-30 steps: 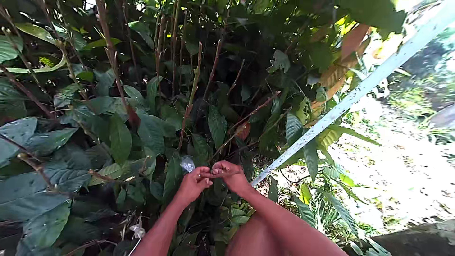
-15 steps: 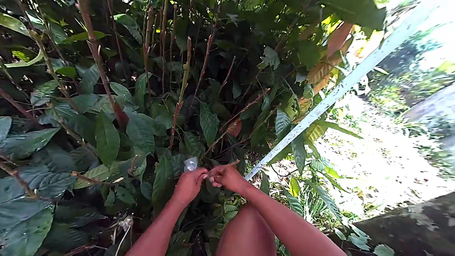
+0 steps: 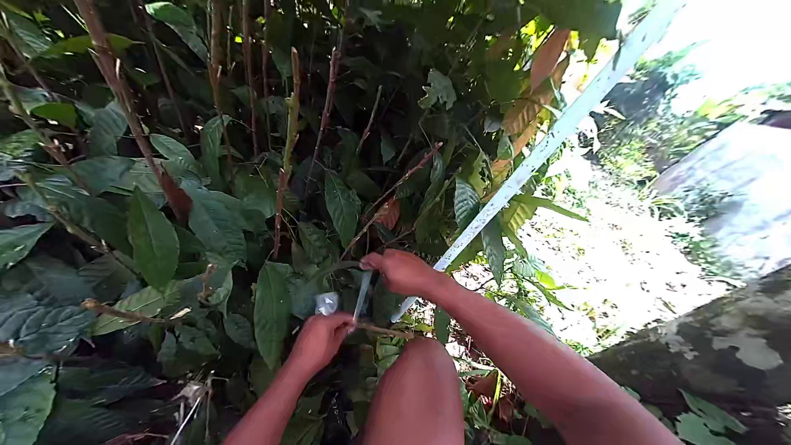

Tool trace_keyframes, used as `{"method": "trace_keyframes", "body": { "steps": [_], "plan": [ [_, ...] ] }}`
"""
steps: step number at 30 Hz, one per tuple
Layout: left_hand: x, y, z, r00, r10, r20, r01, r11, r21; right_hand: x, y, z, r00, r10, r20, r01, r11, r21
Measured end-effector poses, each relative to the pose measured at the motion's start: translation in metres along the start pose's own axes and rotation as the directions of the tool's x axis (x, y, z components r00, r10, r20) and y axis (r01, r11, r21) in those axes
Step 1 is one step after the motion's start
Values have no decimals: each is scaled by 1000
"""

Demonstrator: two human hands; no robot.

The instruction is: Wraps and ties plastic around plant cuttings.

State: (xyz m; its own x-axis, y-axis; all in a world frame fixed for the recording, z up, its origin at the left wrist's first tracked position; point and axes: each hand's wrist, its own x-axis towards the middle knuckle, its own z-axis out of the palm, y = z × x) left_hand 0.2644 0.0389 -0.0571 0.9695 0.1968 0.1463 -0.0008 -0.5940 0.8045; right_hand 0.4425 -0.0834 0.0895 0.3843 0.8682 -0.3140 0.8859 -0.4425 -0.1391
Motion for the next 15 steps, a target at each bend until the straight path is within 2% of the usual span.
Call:
{"method": "trace_keyframes", "body": {
  "steps": [1, 3, 6, 9, 11, 12, 13, 14, 15],
  "plan": [
    [-4, -2, -9, 999, -23, -47, 23, 1000, -8, -1, 7, 12, 1000, 8, -7, -9, 991, -133],
    [-8, -5, -25, 988, -75, -138, 67, 996, -56, -7, 13, 35, 999, 27, 34, -19, 972, -236],
    [2, -8, -40, 959, -168, -226, 125, 973, -192, -23, 2, 56, 994, 60, 91, -50, 992, -117],
    [21, 1, -40, 924, -330, -192, 265, 917, -298, -63, -64, 66, 995, -68, 78, 67, 998, 9],
    [30, 10, -27, 935, -339, -107, 316, 930, -185, -80, -107, 55, 975, -217, 50, 204, 960, 191],
    [30, 15, -19, 952, -298, -67, 291, 952, -93, -77, -110, 39, 971, -238, 14, 220, 917, 332],
    [26, 17, -11, 972, -228, -46, 228, 974, -7, -68, -97, 18, 973, -228, -30, 217, 865, 452],
    [19, 15, -5, 987, -157, -31, 158, 986, 57, -56, -69, -1, 977, -203, -65, 209, 859, 467],
    [13, 14, -6, 993, -122, 6, 121, 987, 105, -48, -38, -13, 989, -143, -41, 148, 918, 368]
  ]
}}
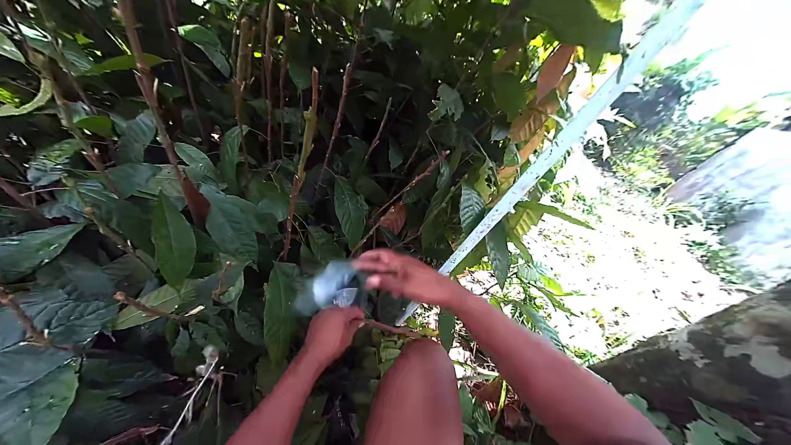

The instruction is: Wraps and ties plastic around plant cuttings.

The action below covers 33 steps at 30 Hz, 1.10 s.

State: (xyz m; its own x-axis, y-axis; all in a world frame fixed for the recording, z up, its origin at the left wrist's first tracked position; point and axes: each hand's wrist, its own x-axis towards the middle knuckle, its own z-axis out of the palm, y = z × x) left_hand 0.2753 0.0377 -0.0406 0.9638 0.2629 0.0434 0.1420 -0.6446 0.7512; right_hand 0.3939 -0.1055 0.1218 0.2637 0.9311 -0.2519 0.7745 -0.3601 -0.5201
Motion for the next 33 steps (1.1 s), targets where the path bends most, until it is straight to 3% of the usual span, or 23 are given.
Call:
{"method": "trace_keyframes", "body": {
  "steps": [2, 4, 6, 8, 9, 11, 13, 15, 17, 18, 20, 22, 26, 28, 31, 33],
  "plan": [
    [-4, -10, -14, 997, 5, -79, -8, 999, -35, -5, 30, 3, 996, 83, -26, -87, 947, -308],
    [2, -15, -25, 982, -64, -178, 35, 986, -160, -16, -1, 41, 998, 57, 17, -45, 908, -418],
    [8, -6, -21, 982, -95, -160, 71, 986, -152, -15, -41, 51, 997, -48, 55, 62, 959, -275],
    [6, 3, -8, 995, -48, -85, 45, 998, -39, 6, -25, 18, 993, -83, 79, 93, 987, -130],
    [0, 5, -6, 998, -5, -59, 5, 1000, 1, 11, 0, 5, 994, -34, 103, 53, 981, -186],
    [-3, -6, -20, 989, 44, -142, -51, 997, -49, 7, 23, 18, 1000, 19, 6, -16, 934, -358],
    [1, -14, -29, 977, 0, -213, -35, 987, -160, -5, -14, 50, 1000, -4, -7, 1, 914, -407],
    [4, -9, -19, 979, 21, -205, -53, 987, -151, -2, -47, 47, 996, -81, 39, 88, 967, -238],
    [0, -1, -10, 994, 61, -94, -70, 993, -93, 20, -22, 5, 994, -64, 83, 71, 995, -75],
    [-4, -1, -10, 994, 74, -75, -79, 995, -68, 27, 4, -6, 995, 5, 104, 9, 991, -137],
    [-8, -9, -21, 982, 96, -163, -105, 993, -49, 25, 30, 5, 993, 100, 57, -71, 923, -378],
    [-12, -15, -28, 964, 84, -254, -101, 993, -55, 14, 26, 32, 989, 124, 75, -77, 888, -453],
    [-7, -22, -33, 929, 42, -367, -85, 991, -102, 3, 40, 50, 983, 171, 70, -160, 977, -144],
    [-3, -23, -32, 924, 15, -383, -84, 983, -165, -7, 22, 65, 984, 176, 27, -170, 973, -153],
    [2, -18, -19, 953, 10, -303, -96, 959, -268, -18, -37, 91, 999, -43, -21, 33, 938, -346],
    [-4, -10, -8, 965, 95, -244, -145, 970, -196, -2, -55, 74, 995, -93, 40, 100, 967, -234]
  ]
}}
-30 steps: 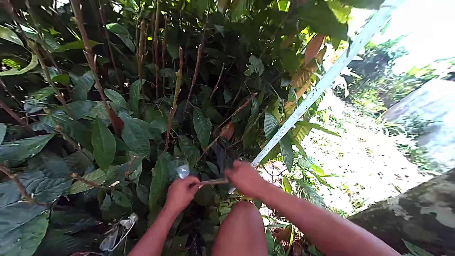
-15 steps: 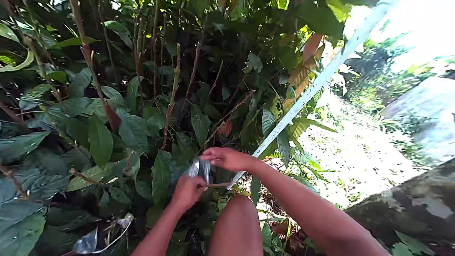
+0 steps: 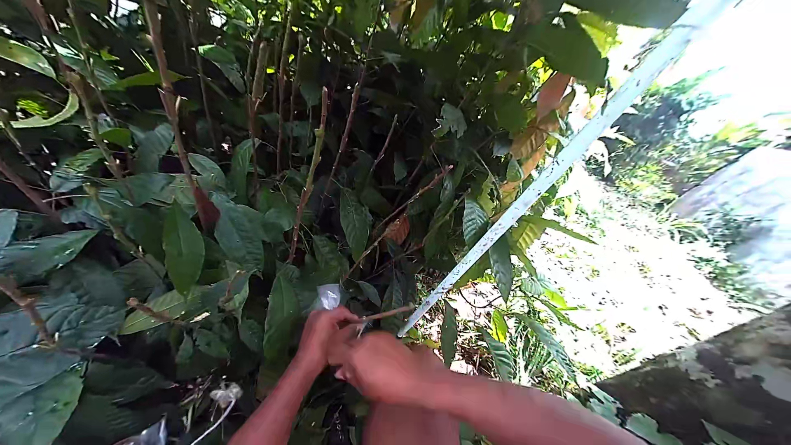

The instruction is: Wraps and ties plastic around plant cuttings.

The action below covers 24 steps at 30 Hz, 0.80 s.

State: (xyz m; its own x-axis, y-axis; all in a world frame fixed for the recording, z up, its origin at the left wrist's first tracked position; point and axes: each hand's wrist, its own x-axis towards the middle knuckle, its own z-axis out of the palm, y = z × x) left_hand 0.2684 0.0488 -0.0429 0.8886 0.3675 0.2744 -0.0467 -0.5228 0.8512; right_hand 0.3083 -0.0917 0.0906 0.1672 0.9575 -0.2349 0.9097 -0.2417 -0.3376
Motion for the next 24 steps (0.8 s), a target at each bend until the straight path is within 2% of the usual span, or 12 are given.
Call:
{"method": "trace_keyframes", "body": {
  "steps": [3, 4, 6, 8, 11, 12, 14, 16, 18, 19, 21, 24],
  "plan": [
    [-17, 2, 10, 994, 83, 75, -93, 985, 148, 34, 63, -50, 994, 38, 106, -69, 950, 303],
    [-21, 0, 7, 994, 107, 39, -111, 982, 152, 38, 90, -48, 988, 74, 133, -110, 950, 292],
    [-20, -4, -6, 977, 166, -136, -141, 974, 176, 35, 112, -23, 990, 93, 108, -104, 989, 108],
    [-16, -11, -20, 948, 172, -268, -125, 975, 182, 25, 110, 2, 982, 122, 146, -128, 991, 37],
    [-6, -11, -33, 940, 47, -339, -18, 996, 89, 7, 102, 21, 969, 198, 145, -210, 975, 72],
    [-2, -7, -34, 945, -17, -328, 33, 999, 43, 0, 82, 22, 973, 206, 106, -213, 975, 57],
    [4, 3, -29, 964, -121, -236, 122, 992, -7, -14, 23, 18, 993, 105, 62, -106, 994, 5],
    [4, 14, -18, 991, -117, -67, 121, 991, 55, -13, -13, -3, 1000, -16, 12, 15, 995, 94],
    [-5, 23, -8, 994, -88, 71, 78, 988, 129, 6, 15, -40, 997, 3, -77, 19, 961, 275],
    [-8, 23, -5, 993, -66, 94, 49, 983, 174, 16, 45, -55, 996, 75, -50, -58, 962, 268],
    [-11, 22, -12, 999, -33, 42, 24, 980, 198, 25, 88, -51, 974, 225, -27, -224, 974, 44],
    [-7, 18, -28, 993, -33, -113, 49, 988, 146, 9, 72, -19, 963, 265, -59, -268, 962, -57]
  ]
}}
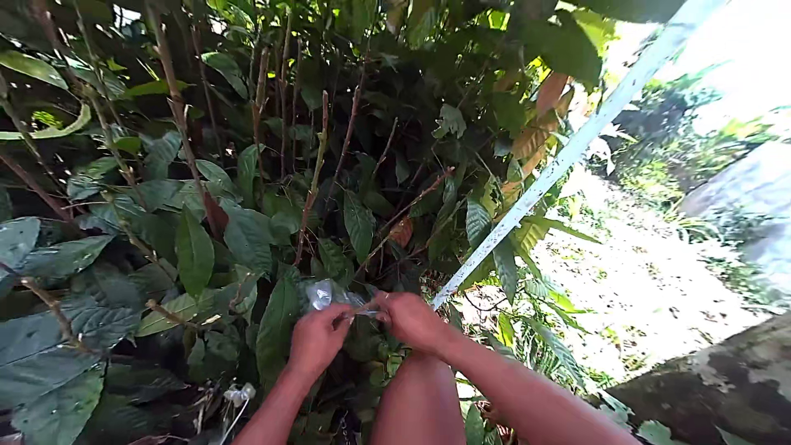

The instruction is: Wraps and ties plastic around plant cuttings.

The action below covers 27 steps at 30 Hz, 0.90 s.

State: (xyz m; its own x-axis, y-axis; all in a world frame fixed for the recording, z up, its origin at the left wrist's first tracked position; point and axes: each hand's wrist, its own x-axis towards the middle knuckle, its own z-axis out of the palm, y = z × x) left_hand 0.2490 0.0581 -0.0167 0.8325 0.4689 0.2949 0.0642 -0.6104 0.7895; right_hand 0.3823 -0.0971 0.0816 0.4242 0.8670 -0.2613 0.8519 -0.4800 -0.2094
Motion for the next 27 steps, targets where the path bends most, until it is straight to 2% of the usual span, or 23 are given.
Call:
{"method": "trace_keyframes", "body": {
  "steps": [2, 4, 5, 7, 8, 9, 10, 11, 12, 13, 14, 16, 17, 18, 20, 21, 23, 24, 25, 27],
  "plan": [
    [10, -2, -6, 998, -55, -30, 53, 998, -42, -33, -26, 3, 993, -117, 32, 115, 991, 65],
    [16, 4, -2, 996, -79, 40, 82, 994, -77, -58, -53, -5, 960, -274, 59, 260, 948, 183],
    [14, 9, 3, 992, -74, 105, 81, 994, -70, -61, -59, -13, 954, -294, 65, 262, 915, 307],
    [9, 23, 12, 969, -41, 243, 44, 999, -5, -45, -46, -37, 972, -237, 4, 194, 803, 564],
    [6, 25, 17, 955, -22, 294, 7, 998, 55, -32, -25, -52, 981, -196, 0, 163, 812, 561],
    [4, 26, 17, 941, -11, 337, -29, 993, 113, -21, 0, -60, 990, -139, 18, 118, 896, 427],
    [4, 26, 12, 939, -7, 343, -47, 988, 147, -17, 16, -58, 997, -67, 33, 59, 980, 191],
    [7, 24, 3, 948, -3, 319, -50, 986, 161, -20, 15, -50, 1000, 5, 29, -5, 1000, 3],
    [11, 23, -5, 954, -13, 300, -38, 985, 166, -26, 0, -42, 998, 41, 40, -38, 996, -87],
    [13, 25, -10, 954, -32, 298, -21, 984, 175, -36, -22, -38, 998, 28, 47, -24, 997, -75],
    [15, 29, -12, 950, -40, 310, -21, 981, 191, -44, -39, -42, 999, -21, 39, 20, 999, 35],
    [14, 44, -6, 910, -68, 408, -46, 964, 263, -37, -30, -59, 992, -129, -7, 125, 945, 303],
    [13, 48, -1, 887, -63, 458, -82, 954, 290, -30, -9, -66, 990, -139, 39, 121, 945, 305],
    [12, 49, -2, 878, -55, 475, -101, 949, 297, -28, 11, -66, 990, -117, 78, 101, 977, 186],
    [17, 45, -15, 904, -54, 425, -79, 954, 289, -38, 2, -53, 999, -44, 31, 45, 998, -52],
    [18, 43, -19, 920, -50, 388, -60, 962, 267, -47, -17, -49, 999, -52, 4, 52, 996, -68],
    [17, 49, -15, 929, -30, 370, -67, 967, 247, -50, -35, -57, 991, -122, -52, 128, 981, 146],
    [14, 54, -10, 915, -18, 403, -95, 961, 259, -42, -23, -66, 990, -138, -24, 140, 957, 255],
    [12, 57, -5, 899, -8, 437, -129, 951, 281, -34, -2, -72, 991, -125, 46, 109, 960, 259],
    [14, 54, -14, 908, -8, 419, -130, 945, 299, -33, 11, -65, 996, -47, 71, 44, 998, 37]
  ]
}}
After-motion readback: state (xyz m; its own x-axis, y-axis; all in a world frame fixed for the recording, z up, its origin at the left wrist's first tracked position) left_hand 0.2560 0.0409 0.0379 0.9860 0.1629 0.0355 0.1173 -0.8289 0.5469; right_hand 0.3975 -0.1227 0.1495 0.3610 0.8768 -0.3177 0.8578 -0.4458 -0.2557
